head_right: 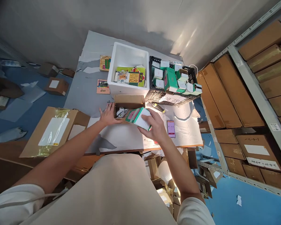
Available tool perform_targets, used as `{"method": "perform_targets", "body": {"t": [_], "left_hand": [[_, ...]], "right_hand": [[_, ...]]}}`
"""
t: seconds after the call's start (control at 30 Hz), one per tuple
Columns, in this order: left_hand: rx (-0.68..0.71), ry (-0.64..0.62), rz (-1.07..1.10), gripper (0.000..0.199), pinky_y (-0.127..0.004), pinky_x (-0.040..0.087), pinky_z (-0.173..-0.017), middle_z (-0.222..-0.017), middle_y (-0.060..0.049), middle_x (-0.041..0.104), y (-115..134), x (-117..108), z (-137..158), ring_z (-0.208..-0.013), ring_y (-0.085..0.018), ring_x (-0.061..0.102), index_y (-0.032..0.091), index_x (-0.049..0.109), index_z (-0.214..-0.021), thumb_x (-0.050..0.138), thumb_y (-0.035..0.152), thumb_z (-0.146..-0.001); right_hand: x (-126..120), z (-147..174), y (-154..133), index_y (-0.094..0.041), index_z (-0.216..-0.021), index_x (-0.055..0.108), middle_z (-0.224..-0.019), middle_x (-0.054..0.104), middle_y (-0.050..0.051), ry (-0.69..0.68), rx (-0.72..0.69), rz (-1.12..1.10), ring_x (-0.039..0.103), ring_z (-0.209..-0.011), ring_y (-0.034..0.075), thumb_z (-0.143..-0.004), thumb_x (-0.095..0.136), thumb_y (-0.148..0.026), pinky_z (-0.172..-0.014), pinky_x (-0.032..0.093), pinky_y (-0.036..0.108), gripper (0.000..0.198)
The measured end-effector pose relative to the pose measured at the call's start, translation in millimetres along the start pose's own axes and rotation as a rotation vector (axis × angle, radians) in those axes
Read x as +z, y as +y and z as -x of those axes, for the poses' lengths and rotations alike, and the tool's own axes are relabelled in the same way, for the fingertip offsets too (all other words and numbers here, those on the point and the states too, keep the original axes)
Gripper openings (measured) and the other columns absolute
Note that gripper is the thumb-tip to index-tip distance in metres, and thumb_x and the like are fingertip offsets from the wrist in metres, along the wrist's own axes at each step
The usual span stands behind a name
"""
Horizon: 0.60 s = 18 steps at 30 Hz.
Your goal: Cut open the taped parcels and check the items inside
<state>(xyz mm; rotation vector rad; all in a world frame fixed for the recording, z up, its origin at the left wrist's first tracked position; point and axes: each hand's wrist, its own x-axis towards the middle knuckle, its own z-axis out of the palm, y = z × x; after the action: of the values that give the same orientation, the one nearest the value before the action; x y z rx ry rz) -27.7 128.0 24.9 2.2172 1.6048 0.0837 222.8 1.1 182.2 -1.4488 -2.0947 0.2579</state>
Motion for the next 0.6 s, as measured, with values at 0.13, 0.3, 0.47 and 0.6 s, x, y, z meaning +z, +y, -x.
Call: {"method": "perform_targets", "body": {"t": [0.13, 0.3, 0.47, 0.6], "left_hand": [[0.016, 0.016, -0.006, 0.123, -0.067, 0.006, -0.108, -0.155, -0.025, 0.011, 3, -12, -4, -0.143, -0.043, 0.003, 0.008, 0.004, -0.150, 0.067, 0.062, -0.060], [0.271, 0.155, 0.138, 0.088, -0.056, 0.013, -0.114, -0.155, -0.018, 0.020, 12, -10, 59, -0.144, -0.035, 0.014, 0.013, 0.024, -0.147, 0.054, 0.058, -0.077], [0.555, -0.008, 0.298, 0.094, -0.044, 0.030, -0.112, -0.148, -0.016, 0.036, 24, 6, 110, -0.136, -0.031, 0.035, 0.017, 0.033, -0.144, 0.066, 0.061, -0.068], [0.558, -0.110, 0.270, 0.095, -0.043, 0.034, -0.109, -0.147, -0.015, 0.039, 40, 9, 101, -0.133, -0.029, 0.040, 0.017, 0.025, -0.147, 0.065, 0.059, -0.072]], "right_hand": [[22, 35, -4, -0.023, -0.115, 0.058, -0.135, 0.047, 0.016, -0.172, -0.034, -0.013, 0.048, -0.120, 0.032, -0.078, 0.066, -0.039, -0.098, 0.042, 0.052, 0.041], [103, 63, 21, -0.021, -0.110, 0.062, -0.132, 0.049, 0.015, -0.396, -0.074, -0.119, 0.049, -0.117, 0.029, -0.076, 0.067, -0.034, -0.098, 0.044, 0.048, 0.038], [139, 66, 29, -0.022, -0.116, 0.058, -0.135, 0.043, 0.014, -0.339, -0.030, -0.274, 0.042, -0.126, 0.028, -0.075, 0.067, -0.031, -0.103, 0.039, 0.047, 0.042], [146, 69, 28, -0.021, -0.131, 0.042, -0.136, 0.040, 0.016, -0.290, 0.017, -0.401, 0.038, -0.131, 0.027, -0.071, 0.073, -0.038, -0.108, 0.035, 0.045, 0.070]]}}
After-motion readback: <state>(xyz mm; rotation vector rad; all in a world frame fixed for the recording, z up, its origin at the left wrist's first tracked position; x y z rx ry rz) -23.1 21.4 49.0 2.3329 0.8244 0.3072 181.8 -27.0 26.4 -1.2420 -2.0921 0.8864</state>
